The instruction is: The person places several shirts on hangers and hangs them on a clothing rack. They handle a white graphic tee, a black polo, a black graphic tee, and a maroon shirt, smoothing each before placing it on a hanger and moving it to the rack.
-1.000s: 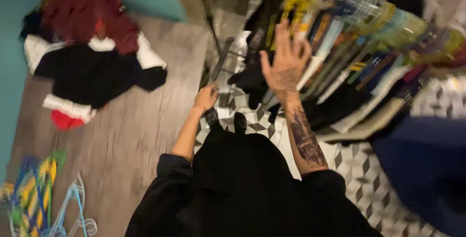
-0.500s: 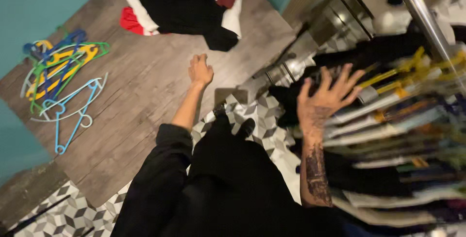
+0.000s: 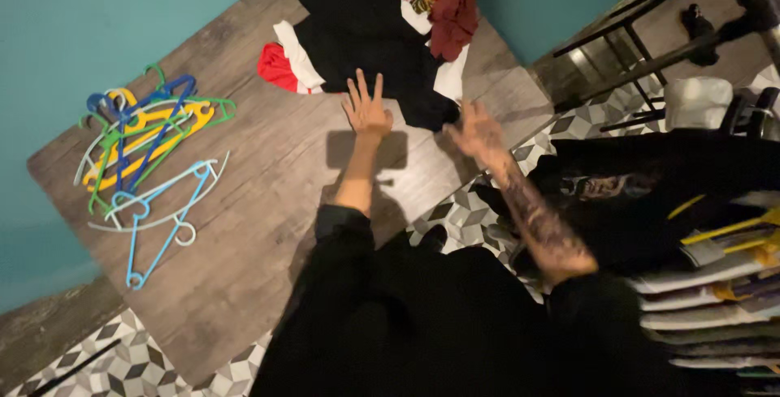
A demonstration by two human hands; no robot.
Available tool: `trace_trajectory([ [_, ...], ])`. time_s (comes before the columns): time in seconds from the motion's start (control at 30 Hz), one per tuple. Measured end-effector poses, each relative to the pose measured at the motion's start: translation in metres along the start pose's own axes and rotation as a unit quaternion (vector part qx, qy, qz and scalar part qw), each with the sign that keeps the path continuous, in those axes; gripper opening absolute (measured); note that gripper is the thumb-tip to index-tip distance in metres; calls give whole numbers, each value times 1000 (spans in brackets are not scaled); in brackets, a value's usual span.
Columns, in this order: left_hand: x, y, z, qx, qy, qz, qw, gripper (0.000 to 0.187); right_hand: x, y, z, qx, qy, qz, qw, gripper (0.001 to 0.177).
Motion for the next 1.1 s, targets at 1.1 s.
trace_trajectory([
  [1.1,27,12,-19,222,-87,48,970,78,47,-386,-16,-427,-158,-340,823,13],
])
Point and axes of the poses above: each hand's wrist, its own z-axis away from the middle knuckle, its own y-axis out of the palm, x = y × z, the point moved 10 cm from there along -z, towards the middle knuckle, and after that the axes turned 15 degrees about z, right-handed, at the moved point
